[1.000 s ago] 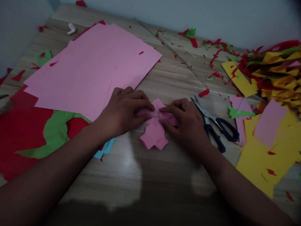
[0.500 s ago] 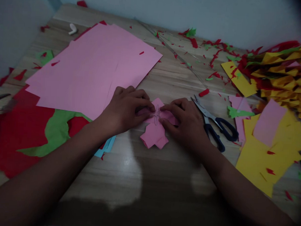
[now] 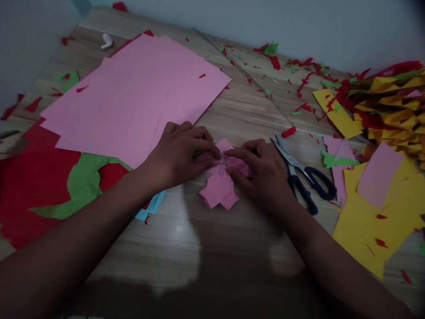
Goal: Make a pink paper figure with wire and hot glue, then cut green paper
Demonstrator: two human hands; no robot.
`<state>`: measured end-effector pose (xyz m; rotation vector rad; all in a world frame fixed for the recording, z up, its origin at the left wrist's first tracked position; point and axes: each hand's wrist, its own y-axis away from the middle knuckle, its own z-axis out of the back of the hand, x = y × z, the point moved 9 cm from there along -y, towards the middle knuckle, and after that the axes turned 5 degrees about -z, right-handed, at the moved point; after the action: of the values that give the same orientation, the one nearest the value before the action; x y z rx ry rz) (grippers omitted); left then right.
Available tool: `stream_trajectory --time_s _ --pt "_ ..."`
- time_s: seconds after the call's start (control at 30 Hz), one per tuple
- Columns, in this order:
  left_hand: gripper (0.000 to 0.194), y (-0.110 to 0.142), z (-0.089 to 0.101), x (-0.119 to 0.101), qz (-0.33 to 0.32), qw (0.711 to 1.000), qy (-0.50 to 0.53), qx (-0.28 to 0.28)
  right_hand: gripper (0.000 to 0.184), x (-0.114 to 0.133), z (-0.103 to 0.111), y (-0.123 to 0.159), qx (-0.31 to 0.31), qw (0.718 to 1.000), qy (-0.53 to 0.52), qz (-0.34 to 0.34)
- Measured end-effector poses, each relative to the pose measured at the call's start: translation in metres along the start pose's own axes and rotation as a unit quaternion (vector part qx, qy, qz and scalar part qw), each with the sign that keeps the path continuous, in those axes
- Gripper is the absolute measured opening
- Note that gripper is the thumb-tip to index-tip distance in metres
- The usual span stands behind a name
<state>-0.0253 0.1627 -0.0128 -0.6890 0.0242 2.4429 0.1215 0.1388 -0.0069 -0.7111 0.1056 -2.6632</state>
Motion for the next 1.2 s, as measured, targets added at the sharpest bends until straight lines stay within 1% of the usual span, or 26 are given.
stream_trajectory --time_s 0.17,0.5,0.6,0.7,0.83,0.93,1.03,1.2 --pt "0.016 0.0 0.0 0.0 0.0 1.0 -0.001 -0.001 0.031 0.002 -0.002 -0.001 0.012 1.0 0.01 0.004" --pt "0.016 0.0 0.0 0.001 -0.004 1.0 -0.005 -0.003 0.031 0.0 -0.002 0.001 0.001 1.0 0.015 0.021" --pt "0.016 0.0 0.0 0.0 -0.005 1.0 -0.005 -0.003 0.036 0.0 -0.001 0.001 0.002 1.0 0.009 0.02" --pt "0.016 0.0 0.001 -0.001 -0.004 1.0 -0.004 -0.004 0.043 -0.002 0.002 0.002 -0.002 1.0 -0.026 0.014" --pt "0.016 0.0 0.001 -0.001 -0.004 1.0 0.0 -0.004 0.031 0.001 0.012 0.004 -0.041 0.995 -0.078 0.037" --pt "0.016 0.0 0.001 0.0 -0.003 1.0 0.004 -0.003 0.025 0.002 0.015 0.005 -0.061 0.994 -0.089 0.034" --pt "0.017 0.0 0.0 0.0 0.001 1.0 0.003 0.0 0.024 0.003 0.011 0.004 -0.054 0.994 -0.086 0.035" --pt "0.017 0.0 0.0 0.0 0.0 1.0 -0.006 0.0 0.027 -0.001 0.006 0.002 -0.035 0.997 -0.062 0.013"
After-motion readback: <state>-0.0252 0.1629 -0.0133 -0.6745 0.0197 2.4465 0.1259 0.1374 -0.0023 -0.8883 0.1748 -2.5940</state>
